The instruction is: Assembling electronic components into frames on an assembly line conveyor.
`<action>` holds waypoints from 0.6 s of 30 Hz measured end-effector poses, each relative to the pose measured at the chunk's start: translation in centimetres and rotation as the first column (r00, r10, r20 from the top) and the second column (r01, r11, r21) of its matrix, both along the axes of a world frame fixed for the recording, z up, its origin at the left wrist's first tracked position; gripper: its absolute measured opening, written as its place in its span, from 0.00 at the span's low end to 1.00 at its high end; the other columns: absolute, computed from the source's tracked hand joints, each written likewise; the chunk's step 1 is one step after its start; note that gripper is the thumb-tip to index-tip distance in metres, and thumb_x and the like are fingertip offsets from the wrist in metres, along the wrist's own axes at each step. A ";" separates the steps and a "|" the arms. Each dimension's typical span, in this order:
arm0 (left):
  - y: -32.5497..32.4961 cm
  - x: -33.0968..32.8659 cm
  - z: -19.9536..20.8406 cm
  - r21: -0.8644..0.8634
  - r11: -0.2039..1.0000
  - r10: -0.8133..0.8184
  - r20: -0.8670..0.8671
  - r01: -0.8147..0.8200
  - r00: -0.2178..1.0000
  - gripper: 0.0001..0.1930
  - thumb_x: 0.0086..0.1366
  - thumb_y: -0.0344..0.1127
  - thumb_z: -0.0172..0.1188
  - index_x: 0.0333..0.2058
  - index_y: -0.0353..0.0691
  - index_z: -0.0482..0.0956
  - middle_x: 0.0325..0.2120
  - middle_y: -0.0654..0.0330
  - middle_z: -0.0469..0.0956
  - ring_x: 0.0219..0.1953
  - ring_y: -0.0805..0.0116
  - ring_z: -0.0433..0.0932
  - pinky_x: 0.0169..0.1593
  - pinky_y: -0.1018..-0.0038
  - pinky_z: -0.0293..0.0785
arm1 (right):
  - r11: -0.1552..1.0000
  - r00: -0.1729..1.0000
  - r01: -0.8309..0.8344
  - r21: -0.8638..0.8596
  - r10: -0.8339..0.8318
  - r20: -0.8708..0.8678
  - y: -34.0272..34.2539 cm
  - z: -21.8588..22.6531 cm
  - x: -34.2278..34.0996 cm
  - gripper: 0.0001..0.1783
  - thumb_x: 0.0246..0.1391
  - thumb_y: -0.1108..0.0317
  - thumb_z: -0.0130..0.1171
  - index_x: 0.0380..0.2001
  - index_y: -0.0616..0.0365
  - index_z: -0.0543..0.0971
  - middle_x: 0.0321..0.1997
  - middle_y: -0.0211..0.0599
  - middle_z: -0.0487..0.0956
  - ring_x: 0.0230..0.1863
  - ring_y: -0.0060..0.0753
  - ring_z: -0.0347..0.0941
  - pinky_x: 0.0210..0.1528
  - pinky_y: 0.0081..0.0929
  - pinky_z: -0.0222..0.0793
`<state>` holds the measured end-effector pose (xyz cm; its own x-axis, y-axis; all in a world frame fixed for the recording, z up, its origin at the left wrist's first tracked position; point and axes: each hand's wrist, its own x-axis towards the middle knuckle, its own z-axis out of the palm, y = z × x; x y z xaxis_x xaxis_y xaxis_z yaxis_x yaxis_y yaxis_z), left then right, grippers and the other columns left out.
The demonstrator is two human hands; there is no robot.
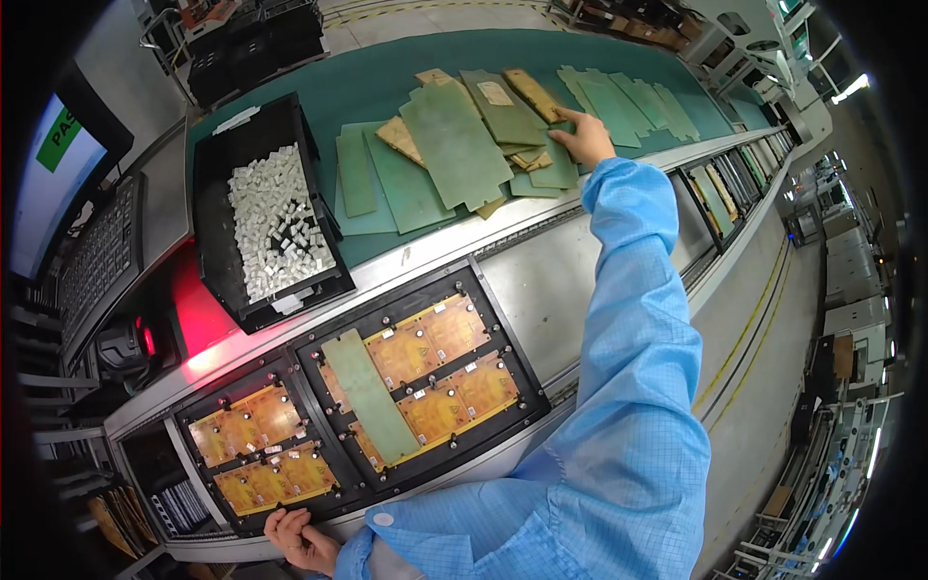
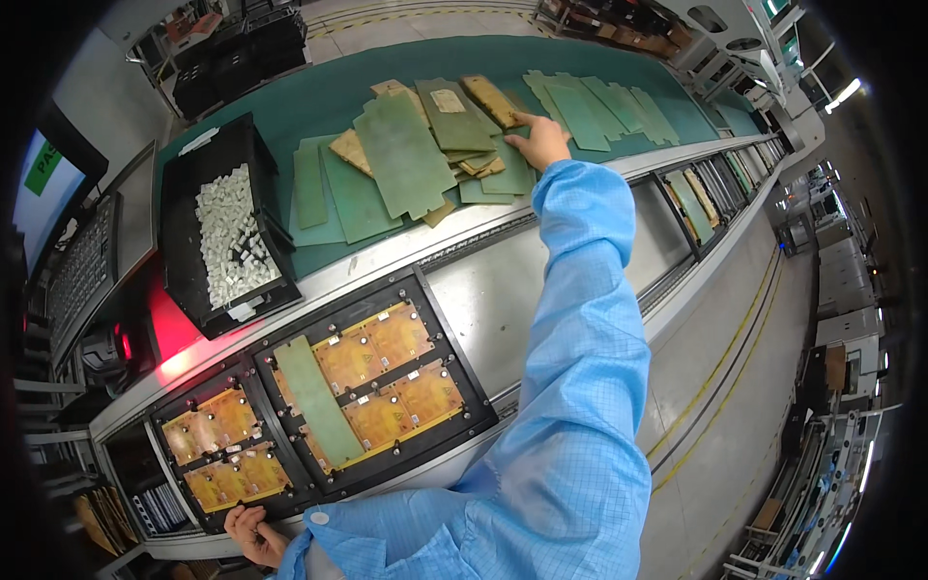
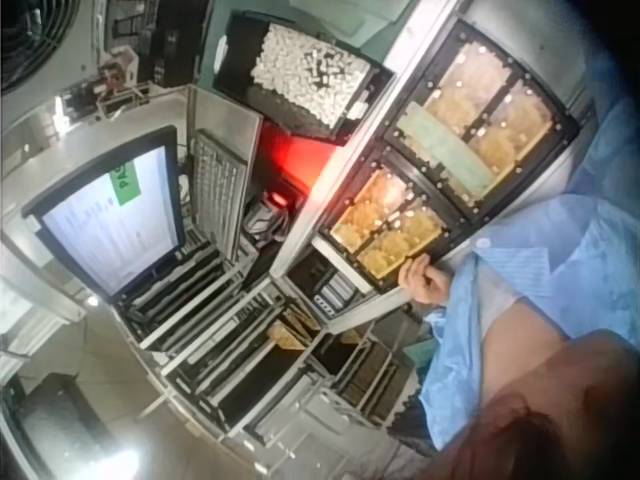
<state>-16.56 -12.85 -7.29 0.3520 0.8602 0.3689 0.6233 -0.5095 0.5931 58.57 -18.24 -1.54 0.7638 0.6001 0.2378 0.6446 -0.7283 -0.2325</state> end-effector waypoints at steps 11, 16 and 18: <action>-0.1 1.4 1.8 0.008 1.000 -0.030 0.029 0.029 0.999 0.09 0.59 0.14 0.51 0.29 0.34 0.77 0.31 0.54 0.80 0.50 0.54 0.73 0.55 0.59 0.69 | 0.995 0.965 0.096 0.041 -0.103 0.243 -3.6 -0.9 2.8 0.39 0.53 0.57 0.69 0.66 0.54 0.68 0.69 0.52 0.67 0.67 0.54 0.66 0.70 0.51 0.58; -0.2 1.5 1.8 0.093 0.995 0.023 0.032 -0.025 0.999 0.08 0.56 0.14 0.53 0.27 0.33 0.78 0.29 0.54 0.80 0.46 0.51 0.75 0.52 0.59 0.71 | 0.993 0.997 0.078 0.084 -0.080 0.017 -2.3 -4.1 6.7 0.40 0.57 0.54 0.67 0.67 0.63 0.66 0.70 0.57 0.67 0.71 0.57 0.63 0.71 0.41 0.60; 0.0 1.7 1.6 0.135 0.989 0.047 0.056 -0.054 0.997 0.08 0.55 0.14 0.54 0.27 0.33 0.78 0.28 0.55 0.80 0.43 0.50 0.75 0.51 0.59 0.72 | 0.990 0.998 0.062 0.129 -0.061 -0.008 -1.9 -5.8 9.9 0.40 0.59 0.53 0.65 0.68 0.62 0.65 0.70 0.58 0.67 0.71 0.58 0.62 0.72 0.41 0.59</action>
<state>-14.83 -12.90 -5.74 0.2866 0.8169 0.5006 0.6197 -0.5565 0.5534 68.52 -20.11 -7.37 0.7995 0.5162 0.3071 0.5982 -0.7303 -0.3299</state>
